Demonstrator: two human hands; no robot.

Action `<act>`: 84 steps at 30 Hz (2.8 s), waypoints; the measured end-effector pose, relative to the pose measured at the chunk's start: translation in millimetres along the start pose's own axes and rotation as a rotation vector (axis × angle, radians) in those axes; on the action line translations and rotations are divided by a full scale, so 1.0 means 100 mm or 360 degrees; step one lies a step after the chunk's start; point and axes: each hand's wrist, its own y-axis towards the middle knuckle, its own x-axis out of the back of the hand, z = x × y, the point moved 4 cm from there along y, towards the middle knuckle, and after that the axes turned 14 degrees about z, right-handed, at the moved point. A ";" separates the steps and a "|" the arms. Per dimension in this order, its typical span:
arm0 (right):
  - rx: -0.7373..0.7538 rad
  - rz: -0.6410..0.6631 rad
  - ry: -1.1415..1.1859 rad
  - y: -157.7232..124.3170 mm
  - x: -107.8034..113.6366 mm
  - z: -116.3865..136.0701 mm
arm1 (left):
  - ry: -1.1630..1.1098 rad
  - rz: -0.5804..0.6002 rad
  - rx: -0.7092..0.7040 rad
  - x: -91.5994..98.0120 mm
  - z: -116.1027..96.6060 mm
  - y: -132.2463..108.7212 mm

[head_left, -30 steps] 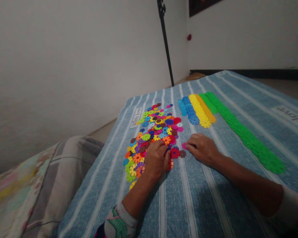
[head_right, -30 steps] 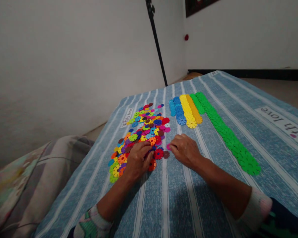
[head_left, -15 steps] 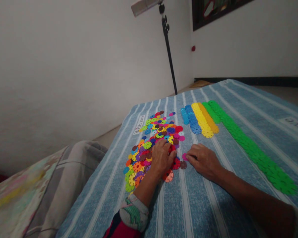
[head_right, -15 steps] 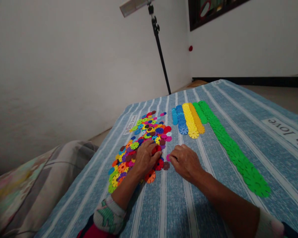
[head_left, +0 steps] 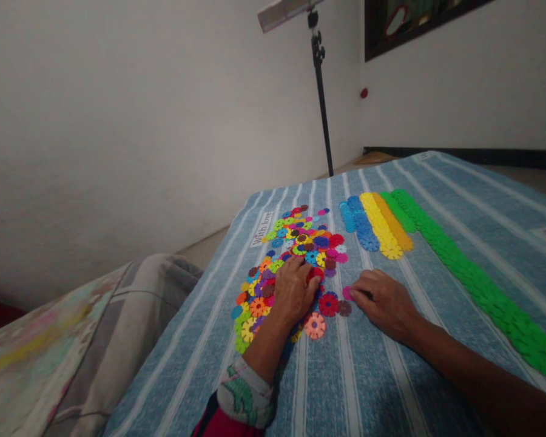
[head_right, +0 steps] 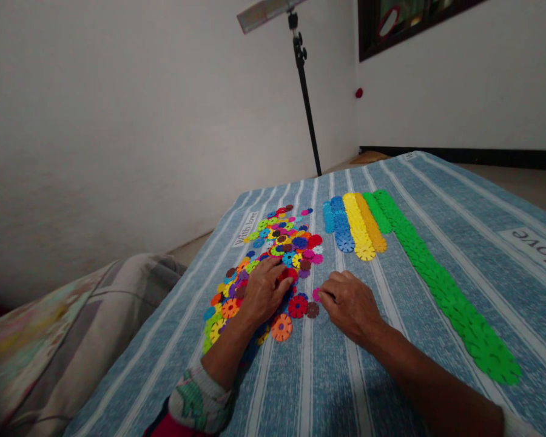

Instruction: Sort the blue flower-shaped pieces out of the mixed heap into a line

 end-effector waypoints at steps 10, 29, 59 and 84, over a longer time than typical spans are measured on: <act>0.0026 0.0005 0.0026 -0.01 -0.03 -0.02 | 0.0099 0.0176 -0.0079 -0.01 -0.18 -0.11; 0.0054 -0.0034 0.0062 0.00 -0.05 -0.05 | 0.0050 0.0292 -0.0128 0.00 -0.20 -0.18; 0.0018 -0.0031 0.0031 0.01 -0.05 -0.04 | -0.0317 -0.0024 0.0045 -0.10 -0.01 -0.06; -0.0001 -0.0005 0.0074 0.03 -0.04 -0.04 | -0.0495 -0.0050 0.0209 0.01 -0.04 0.04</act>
